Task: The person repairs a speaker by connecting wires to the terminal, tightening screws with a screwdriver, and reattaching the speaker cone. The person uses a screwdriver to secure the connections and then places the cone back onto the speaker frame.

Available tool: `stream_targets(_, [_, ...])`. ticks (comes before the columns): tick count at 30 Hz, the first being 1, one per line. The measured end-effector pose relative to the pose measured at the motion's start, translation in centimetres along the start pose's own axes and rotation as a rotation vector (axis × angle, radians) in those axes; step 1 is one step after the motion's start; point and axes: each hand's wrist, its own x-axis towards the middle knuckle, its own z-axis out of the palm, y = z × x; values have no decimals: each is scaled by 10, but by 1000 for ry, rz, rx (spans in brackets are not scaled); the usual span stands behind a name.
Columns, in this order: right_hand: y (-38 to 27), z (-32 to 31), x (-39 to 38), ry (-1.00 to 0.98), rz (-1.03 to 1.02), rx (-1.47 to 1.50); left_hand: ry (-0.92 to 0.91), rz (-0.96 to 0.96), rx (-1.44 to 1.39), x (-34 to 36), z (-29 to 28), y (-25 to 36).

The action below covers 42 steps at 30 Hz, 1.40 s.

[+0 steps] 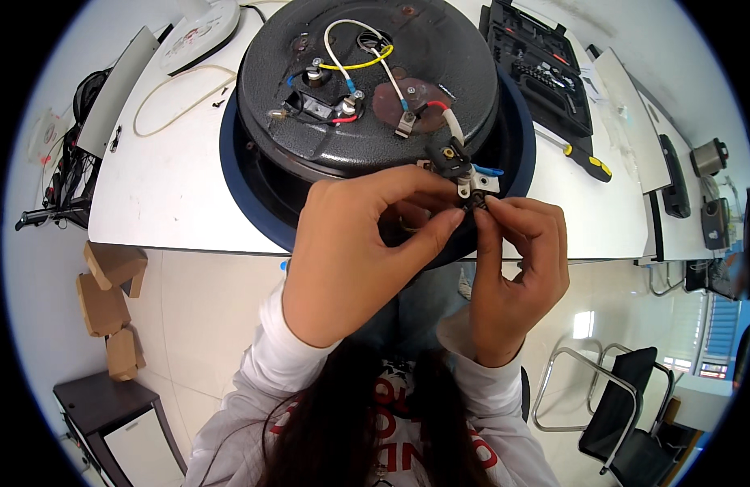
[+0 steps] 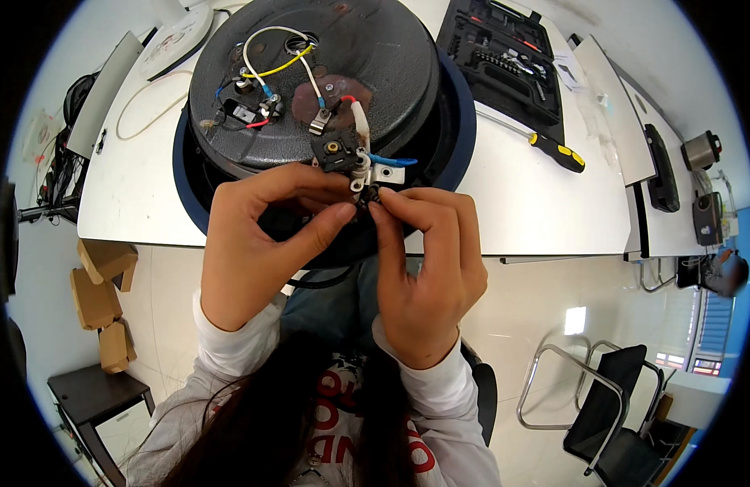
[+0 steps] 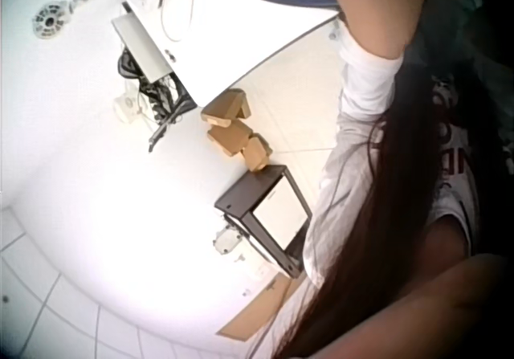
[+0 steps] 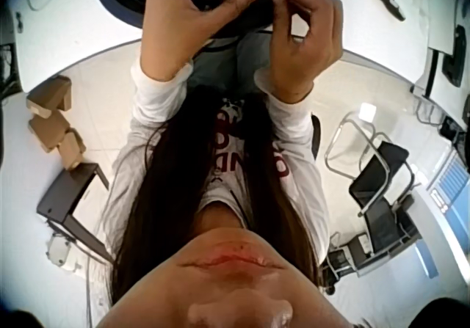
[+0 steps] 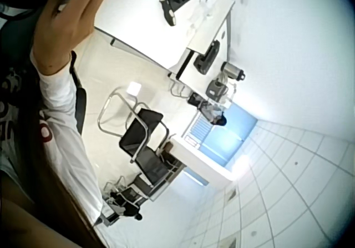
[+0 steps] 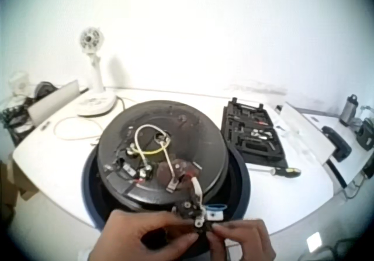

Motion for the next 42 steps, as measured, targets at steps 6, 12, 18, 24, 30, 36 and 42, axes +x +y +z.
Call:
stream_targets(6, [-2, -1, -5, 7, 10, -5, 81, 73, 3, -7, 12, -4])
stream_targets(12, [-6, -5, -10, 34, 180, 204, 88, 124, 82, -9, 14, -6])
stream_targets(18, [-4, -7, -11, 23, 230, 307, 110, 168, 141, -9, 12, -5])
stream_targets(24, [0, -10, -13, 12, 284, 404, 136, 254, 172, -6, 14, -9])
stream_targets(30, [-3, -10, -10, 7, 295, 427, 168, 279, 210, -7, 16, -13])
stream_targets(36, [-4, -14, -8, -31, 371, 446, 186, 342, 264, -5, 15, -15])
stream_targets(42, [-9, -17, -5, -31, 493, 511, 146, 331, 274, -7, 14, -10])
